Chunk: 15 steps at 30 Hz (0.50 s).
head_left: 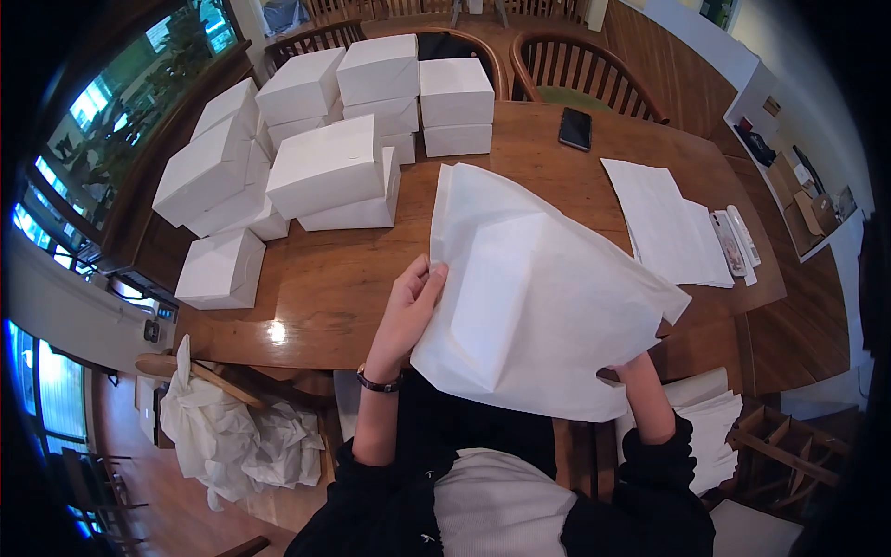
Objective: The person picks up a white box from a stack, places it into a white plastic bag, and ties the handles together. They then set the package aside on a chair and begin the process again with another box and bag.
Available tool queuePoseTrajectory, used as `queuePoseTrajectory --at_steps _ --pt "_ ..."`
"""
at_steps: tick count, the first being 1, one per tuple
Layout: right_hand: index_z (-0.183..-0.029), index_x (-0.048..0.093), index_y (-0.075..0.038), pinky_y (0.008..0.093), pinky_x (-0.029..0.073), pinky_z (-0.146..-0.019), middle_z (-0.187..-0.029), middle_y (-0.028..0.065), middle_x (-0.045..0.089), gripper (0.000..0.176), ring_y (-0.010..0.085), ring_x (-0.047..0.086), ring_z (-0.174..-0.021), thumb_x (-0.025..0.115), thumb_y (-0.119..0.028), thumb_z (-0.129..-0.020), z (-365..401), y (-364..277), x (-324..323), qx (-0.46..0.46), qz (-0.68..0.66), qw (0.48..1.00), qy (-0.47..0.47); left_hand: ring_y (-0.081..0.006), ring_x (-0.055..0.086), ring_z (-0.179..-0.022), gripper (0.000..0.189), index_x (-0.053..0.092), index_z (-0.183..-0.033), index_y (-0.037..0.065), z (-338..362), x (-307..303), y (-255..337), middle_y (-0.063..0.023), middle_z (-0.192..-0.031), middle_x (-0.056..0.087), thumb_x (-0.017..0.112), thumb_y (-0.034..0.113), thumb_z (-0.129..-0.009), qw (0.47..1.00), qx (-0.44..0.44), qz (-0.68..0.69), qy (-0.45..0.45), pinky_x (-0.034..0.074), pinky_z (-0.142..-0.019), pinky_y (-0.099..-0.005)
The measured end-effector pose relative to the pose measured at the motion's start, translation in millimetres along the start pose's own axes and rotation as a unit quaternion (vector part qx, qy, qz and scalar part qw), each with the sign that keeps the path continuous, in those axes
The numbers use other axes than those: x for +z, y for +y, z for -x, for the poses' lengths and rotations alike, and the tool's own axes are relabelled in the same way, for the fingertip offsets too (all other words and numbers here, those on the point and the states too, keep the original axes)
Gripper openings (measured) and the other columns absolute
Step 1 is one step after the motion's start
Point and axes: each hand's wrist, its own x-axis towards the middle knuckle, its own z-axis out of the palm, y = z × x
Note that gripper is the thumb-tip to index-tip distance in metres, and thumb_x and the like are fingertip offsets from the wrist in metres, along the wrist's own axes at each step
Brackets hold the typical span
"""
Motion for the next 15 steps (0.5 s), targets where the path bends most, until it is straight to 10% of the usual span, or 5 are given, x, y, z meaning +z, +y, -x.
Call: queuePoseTrajectory --at_steps 7,15 --pt "-0.102 0.062 0.002 0.0296 0.048 -0.078 -0.095 0.0043 0.063 0.021 0.0136 0.055 -0.089 0.06 -0.017 -0.093 -0.5 -0.2 0.7 -0.003 0.007 1.0 -0.004 -0.0075 0.057 -0.106 0.043 0.043 -0.14 0.001 10.6 -9.8 15.1 -0.0061 -0.125 0.059 0.051 0.023 -0.104 0.985 -0.096 0.085 -0.115 0.048 -0.09 -0.024" --pt "-0.101 0.062 0.002 0.0297 0.048 -0.077 -0.094 0.0039 0.063 0.02 0.0134 0.055 -0.088 0.061 -0.016 -0.093 1.5 -6.5 -1.9 -0.01 0.028 0.999 -0.016 -0.0185 0.049 -0.128 0.071 0.029 -0.147 -0.004 13.4 -16.1 4.6 -0.0126 -0.142 0.048 0.06 0.035 -0.097 0.968 -0.059 0.105 -0.221 0.04 -0.107 -0.0336"
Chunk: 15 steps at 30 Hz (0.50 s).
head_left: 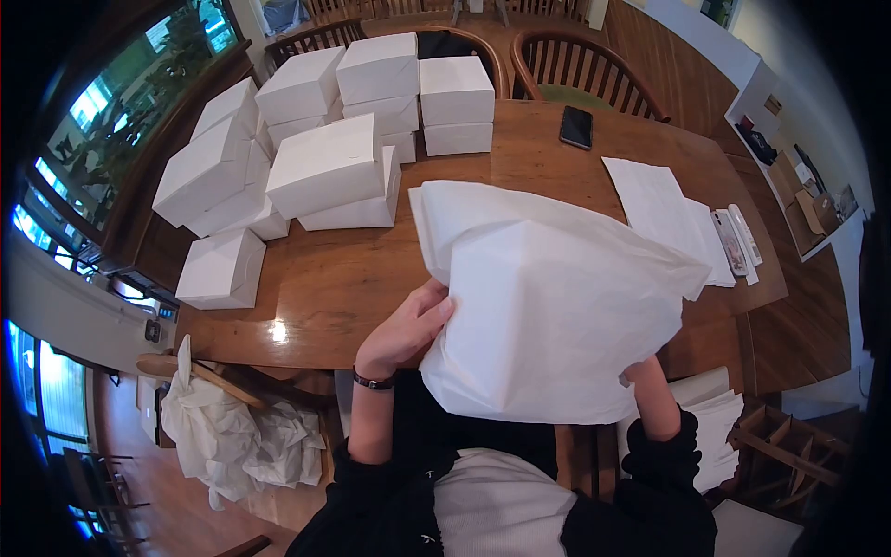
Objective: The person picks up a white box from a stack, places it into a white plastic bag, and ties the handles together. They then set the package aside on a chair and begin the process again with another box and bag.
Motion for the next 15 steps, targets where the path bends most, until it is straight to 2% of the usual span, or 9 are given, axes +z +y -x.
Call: queuePoseTrajectory --at_steps 1,4,7,12,15 --pt "-0.1 0.062 0.002 0.0297 0.048 -0.077 -0.094 0.0038 0.063 0.02 0.0134 0.055 -0.088 0.062 -0.016 -0.093 0.2 -1.3 -0.7 -0.001 0.005 1.0 -0.002 -0.0192 0.05 -0.128 0.079 0.028 -0.148 -0.005 0.5 -3.4 -2.8 -0.0135 -0.142 0.048 0.065 0.04 -0.094 1.0 0.002 -0.006 -0.013 0.04 -0.106 -0.0336" --pt "-0.1 0.063 0.002 0.0297 0.048 -0.077 -0.093 0.0037 0.063 0.019 0.0133 0.055 -0.088 0.062 -0.016 -0.092 2.6 -7.0 -4.0 -0.007 0.029 0.999 -0.014 -0.0205 0.044 -0.131 0.086 0.026 -0.148 -0.005 4.6 -14.5 -13.1 -0.0142 -0.145 0.044 0.072 0.036 -0.088 0.998 -0.001 0.019 -0.057 0.036 -0.109 -0.0354" --pt "-0.099 0.063 0.002 0.0297 0.048 -0.076 -0.093 0.0036 0.063 0.019 0.0133 0.055 -0.087 0.063 -0.016 -0.092 5.8 -15.5 -8.2 -0.017 0.062 0.997 -0.031 -0.0222 0.044 -0.132 0.097 0.027 -0.148 -0.006 8.4 -20.1 -31.2 -0.0159 -0.145 0.044 0.08 0.039 -0.08 0.998 0.013 0.05 -0.048 0.037 -0.109 -0.0361" --pt "-0.098 0.063 0.001 0.0298 0.048 -0.076 -0.092 0.0033 0.063 0.018 0.0131 0.055 -0.087 0.063 -0.015 -0.092 10.7 -27.1 -14.7 -0.038 0.123 0.989 -0.07 -0.0243 0.048 -0.13 0.099 0.031 -0.146 -0.005 9.6 -30.6 -55.4 -0.0162 -0.142 0.048 0.083 0.039 -0.075 0.991 0.008 0.114 -0.074 0.039 -0.107 -0.0369" --pt "-0.098 0.063 0.001 0.0298 0.048 -0.075 -0.091 0.0032 0.063 0.018 0.0131 0.055 -0.086 0.064 -0.015 -0.091 14.9 -32.8 -17.0 -0.059 0.171 0.978 -0.104 -0.0254 0.051 -0.127 0.097 0.034 -0.145 -0.004 12.4 -26.9 -57.6 -0.017 -0.141 0.05 0.082 0.041 -0.074 0.992 -0.011 0.125 -0.02 0.042 -0.105 -0.0377"
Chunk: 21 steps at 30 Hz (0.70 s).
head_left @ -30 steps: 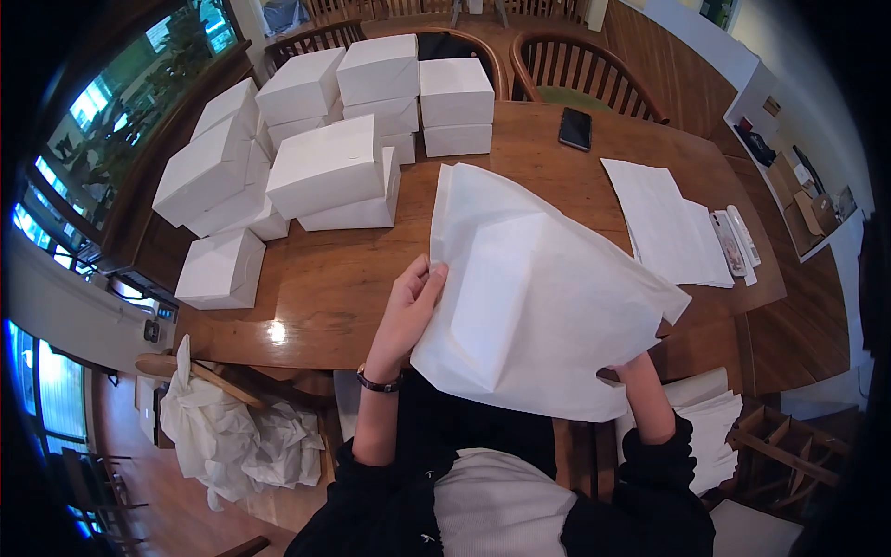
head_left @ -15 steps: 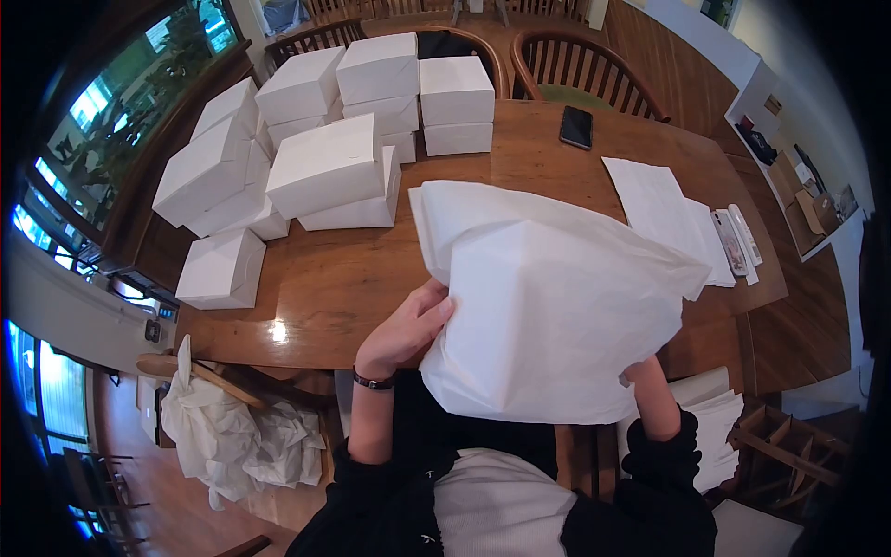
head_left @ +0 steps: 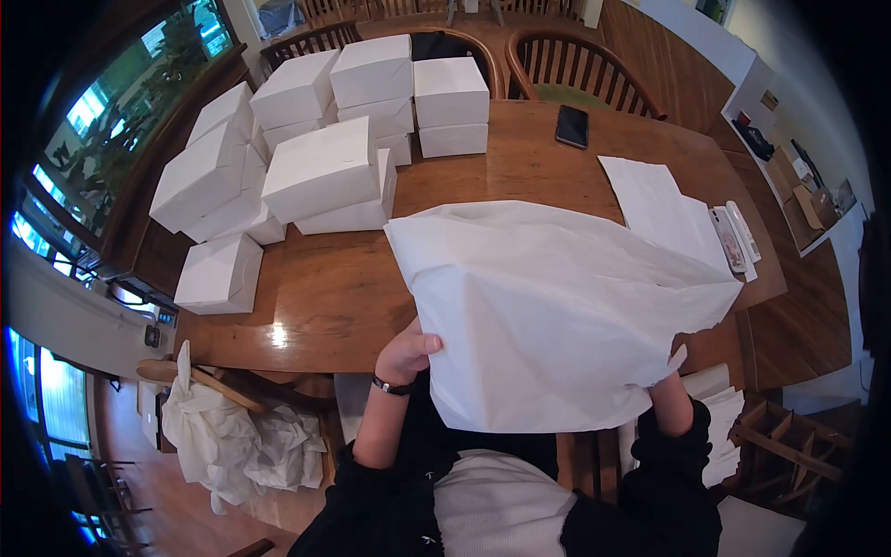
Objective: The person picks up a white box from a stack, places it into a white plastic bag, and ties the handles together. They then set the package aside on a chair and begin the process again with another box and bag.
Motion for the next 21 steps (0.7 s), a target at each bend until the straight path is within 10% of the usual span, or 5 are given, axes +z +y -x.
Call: queuePoseTrajectory --at_steps 9,12,15,16,21 --pt "-0.103 0.062 0.0 0.0281 0.047 -0.076 -0.092 0.0054 0.062 0.028 0.0122 0.054 -0.087 0.075 -0.013 -0.082 4.6 -0.6 -44.0 0.062 -0.062 0.993 0.074 -0.0295 0.059 -0.115 0.097 0.037 -0.142 -0.002 23.4 1.1 -1.5 -0.0183 -0.131 0.055 0.073 0.059 -0.075 0.968 0.136 0.071 0.199 0.053 -0.094 -0.0425" --pt "-0.112 0.059 0.0 0.031 0.047 -0.083 -0.098 0.0089 0.061 0.043 0.0169 0.056 -0.093 0.08 -0.018 -0.079 -0.4 -7.9 -38.5 -0.05 0.065 0.977 0.198 -0.0298 0.058 -0.117 0.099 0.036 -0.143 -0.001 21.7 -14.4 -21.0 -0.0184 -0.132 0.054 0.071 0.062 -0.076 0.96 0.156 0.115 0.2 0.053 -0.094 -0.043" --pt "-0.122 0.056 0.0 0.032 0.045 -0.092 -0.109 0.0135 0.061 0.054 0.0215 0.055 -0.104 0.08 -0.017 -0.077 -8.9 2.6 -25.0 -0.048 0.007 0.989 0.14 -0.0301 0.057 -0.118 0.099 0.036 -0.144 0.0 19.9 -30.5 -41.4 -0.0184 -0.133 0.054 0.07 0.063 -0.076 0.954 0.17 0.146 0.197 0.053 -0.095 -0.0434" --pt "-0.125 0.057 -0.001 0.0334 0.043 -0.098 -0.117 0.0137 0.062 0.057 0.0249 0.055 -0.11 0.078 -0.012 -0.073 -9.9 -8.6 -24.6 0.109 -0.005 0.987 0.119 -0.0302 0.057 -0.118 0.099 0.035 -0.144 0.0 19.4 -34.5 -47.9 -0.0183 -0.133 0.054 0.071 0.062 -0.076 0.954 0.173 0.149 0.194 0.052 -0.095 -0.0435" --pt "-0.115 0.066 -0.006 0.0336 0.046 -0.09 -0.114 0.0075 0.066 0.047 0.0237 0.059 -0.104 0.078 -0.008 -0.069 -2.2 54.0 -30.3 -0.012 0.2 0.968 0.151 -0.031 0.057 -0.118 0.095 0.036 -0.144 0.0 19.9 -21.1 -35.2 -0.019 -0.133 0.054 0.072 0.053 -0.074 0.969 0.152 0.143 0.133 0.052 -0.094 -0.0439"
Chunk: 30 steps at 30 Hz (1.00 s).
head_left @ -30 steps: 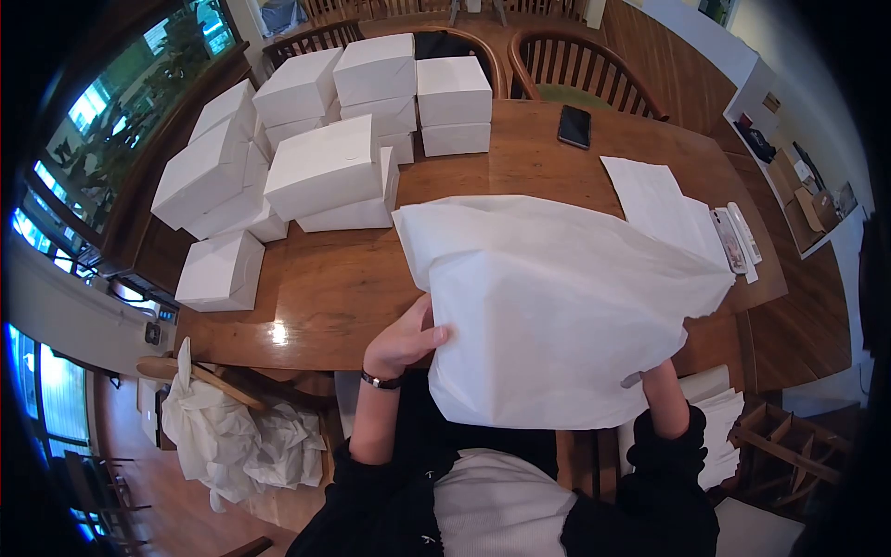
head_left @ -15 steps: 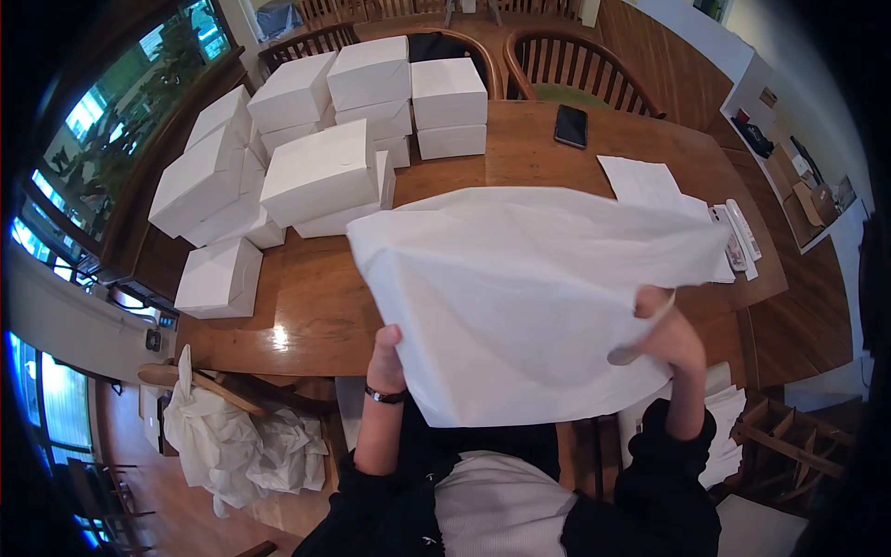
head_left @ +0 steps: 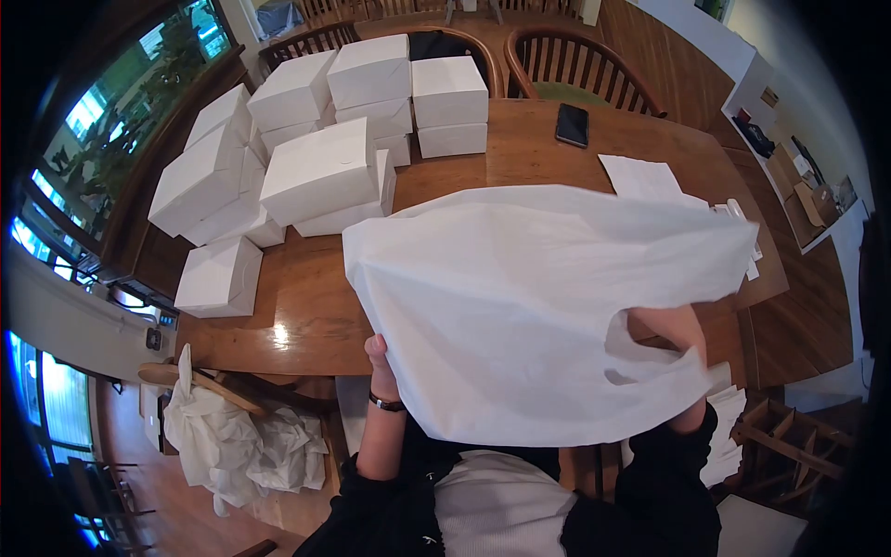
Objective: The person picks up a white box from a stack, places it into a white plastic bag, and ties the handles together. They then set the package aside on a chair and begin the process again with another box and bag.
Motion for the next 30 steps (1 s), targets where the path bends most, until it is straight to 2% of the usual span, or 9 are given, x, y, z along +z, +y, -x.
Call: queuePoseTrajectory --at_steps 1,3,6,11,20,24,25,27,30 --pt "-0.113 0.067 -0.004 0.0324 0.047 -0.086 -0.11 0.0073 0.067 0.044 0.0216 0.06 -0.1 0.078 -0.008 -0.071 -5.4 -11.4 -6.8 -0.035 0.096 0.995 -0.022 -0.0313 0.058 -0.117 0.094 0.036 -0.143 0.0 1.9 6.8 5.4 -0.0192 -0.132 0.054 0.072 0.052 -0.073 1.0 0.001 -0.017 0.001 0.053 -0.094 -0.0439" --pt "-0.109 0.068 -0.001 0.0295 0.048 -0.078 -0.102 0.0066 0.068 0.036 0.0167 0.061 -0.091 0.077 -0.009 -0.075 -15.1 -42.3 -24.0 0.03 0.056 0.995 -0.07 -0.0316 0.058 -0.116 0.093 0.037 -0.143 -0.001 3.7 8.1 8.4 -0.0194 -0.131 0.055 0.072 0.049 -0.073 0.999 -0.012 -0.034 -0.003 0.053 -0.094 -0.0437" --pt "-0.104 0.068 0.004 0.0248 0.047 -0.068 -0.091 0.0049 0.069 0.028 0.0094 0.059 -0.078 0.074 -0.012 -0.082 -23.3 -88.2 -33.9 0.196 -0.252 0.944 -0.085 -0.0313 0.059 -0.114 0.091 0.038 -0.141 -0.001 4.1 14.1 7.9 -0.0192 -0.128 0.056 0.072 0.049 -0.073 0.999 -0.029 -0.035 0.001 0.053 -0.093 -0.0429" --pt "-0.103 0.068 0.006 0.0238 0.047 -0.069 -0.091 0.0045 0.069 0.027 0.0076 0.059 -0.079 0.071 -0.015 -0.086 -24.6 -62.0 -26.0 0.057 -0.282 0.954 -0.088 -0.0294 0.06 -0.112 0.089 0.039 -0.14 -0.001 -2.2 46.5 -0.7 -0.0171 -0.126 0.057 0.07 0.051 -0.075 0.996 -0.018 -0.041 0.073 0.054 -0.093 -0.0411" --pt "-0.103 0.069 0.003 0.0234 0.047 -0.074 -0.087 0.0016 0.068 0.032 0.0074 0.06 -0.082 0.072 -0.025 -0.088 -54.2 -73.9 -33.1 0.083 -0.259 0.961 -0.057 -0.0263 0.049 -0.13 0.085 0.035 -0.148 0.006 -9.6 82.5 -7.7 -0.0118 -0.144 0.048 0.039 0.071 -0.094 0.995 -0.047 -0.041 0.077 0.044 -0.105 -0.0399" --pt "-0.099 0.069 0.0 0.0248 0.047 -0.066 -0.077 0.0 0.064 0.038 0.0078 0.059 -0.072 0.072 -0.037 -0.09 -57.4 -99.1 -36.2 0.142 -0.233 0.962 -0.025 -0.0216 0.048 -0.131 0.057 0.035 -0.147 0.003 -21.7 98.3 -4.8 -0.0092 -0.145 0.047 0.03 0.043 -0.106 0.986 0.027 -0.137 0.092 0.041 -0.108 -0.0367" --pt "-0.096 0.071 -0.002 0.0285 0.05 -0.065 -0.081 0.0032 0.065 0.039 0.0109 0.061 -0.07 0.07 -0.041 -0.091 -56.3 -92.2 -18.0 0.145 -0.133 0.974 0.112 -0.0215 0.047 -0.131 0.056 0.035 -0.147 0.002 -20.4 101.8 -3.8 -0.0093 -0.145 0.047 0.029 0.04 -0.107 0.985 0.027 -0.137 0.098 0.04 -0.109 -0.0364" --pt "-0.107 0.069 -0.002 0.0296 0.051 -0.074 -0.096 0.0075 0.067 0.04 0.0142 0.064 -0.082 0.072 -0.038 -0.089 -60.7 -97.7 -26.1 0.164 -0.172 0.971 0.035 -0.0212 0.046 -0.133 0.053 0.034 -0.147 0.002 -16.0 111.1 -0.8 -0.0096 -0.146 0.046 0.028 0.035 -0.107 0.984 0.026 -0.138 0.111 0.037 -0.111 -0.036" --pt "-0.108 0.069 0.0 0.03 0.05 -0.08 -0.098 0.01 0.065 0.049 0.0155 0.063 -0.087 0.074 -0.043 -0.086 -57.3 -62.6 -14.9 0.108 -0.278 0.951 0.086 -0.0219 0.039 -0.138 0.055 0.027 -0.151 0.002 -18.6 113.2 -1.6 -0.0114 -0.15 0.04 0.03 0.035 -0.107 0.98 0.057 -0.161 0.1 0.032 -0.114 -0.0353"
